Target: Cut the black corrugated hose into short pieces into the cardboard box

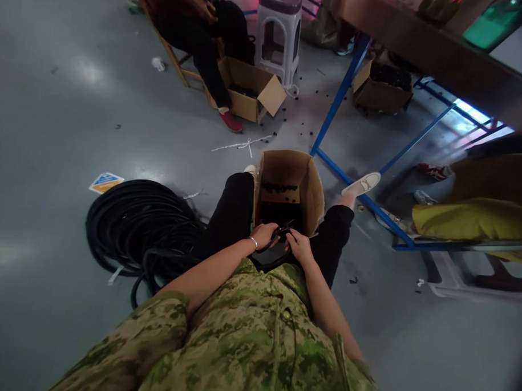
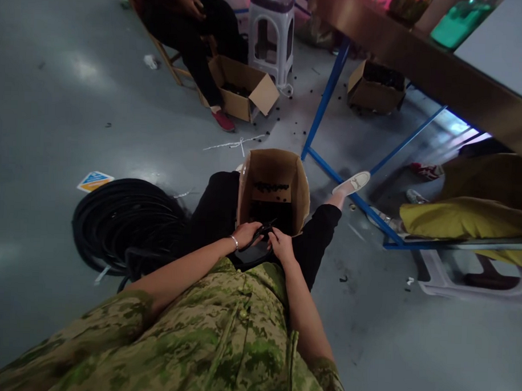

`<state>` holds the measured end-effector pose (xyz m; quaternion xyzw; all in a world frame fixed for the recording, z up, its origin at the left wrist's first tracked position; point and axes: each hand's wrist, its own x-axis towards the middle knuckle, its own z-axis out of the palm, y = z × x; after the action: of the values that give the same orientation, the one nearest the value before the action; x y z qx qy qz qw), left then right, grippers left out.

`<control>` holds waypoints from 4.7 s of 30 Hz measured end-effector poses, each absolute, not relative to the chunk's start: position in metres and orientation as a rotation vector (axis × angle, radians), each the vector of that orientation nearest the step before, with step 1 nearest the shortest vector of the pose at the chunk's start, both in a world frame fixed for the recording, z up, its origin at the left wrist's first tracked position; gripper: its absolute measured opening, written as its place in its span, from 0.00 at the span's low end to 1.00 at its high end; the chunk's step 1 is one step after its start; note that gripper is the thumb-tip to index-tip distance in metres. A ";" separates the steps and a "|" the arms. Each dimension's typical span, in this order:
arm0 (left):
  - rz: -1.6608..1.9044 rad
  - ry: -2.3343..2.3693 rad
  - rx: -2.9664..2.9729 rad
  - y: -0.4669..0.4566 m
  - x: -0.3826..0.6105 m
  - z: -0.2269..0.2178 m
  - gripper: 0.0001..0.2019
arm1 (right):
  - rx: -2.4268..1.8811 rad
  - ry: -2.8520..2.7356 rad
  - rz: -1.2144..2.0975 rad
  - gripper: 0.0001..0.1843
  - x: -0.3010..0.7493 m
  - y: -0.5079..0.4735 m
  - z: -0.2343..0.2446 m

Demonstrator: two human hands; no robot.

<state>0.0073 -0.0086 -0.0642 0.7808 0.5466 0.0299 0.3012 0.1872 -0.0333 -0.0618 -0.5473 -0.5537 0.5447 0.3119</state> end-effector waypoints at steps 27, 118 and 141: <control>0.040 1.557 1.950 -0.008 0.009 -0.061 0.12 | -1.447 -1.059 1.562 0.22 0.190 -0.030 -0.064; -0.049 1.576 1.895 -0.006 0.006 -0.057 0.12 | -1.114 -0.658 1.924 0.30 0.195 -0.039 -0.050; 0.046 1.386 1.932 -0.008 0.008 -0.049 0.18 | -1.218 -0.969 1.796 0.14 0.183 -0.040 -0.055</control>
<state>0.0080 -0.0076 -0.0489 0.7539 0.5409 0.0181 0.3724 0.1828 -0.0400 -0.0551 -0.4753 -0.3783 0.7012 0.3732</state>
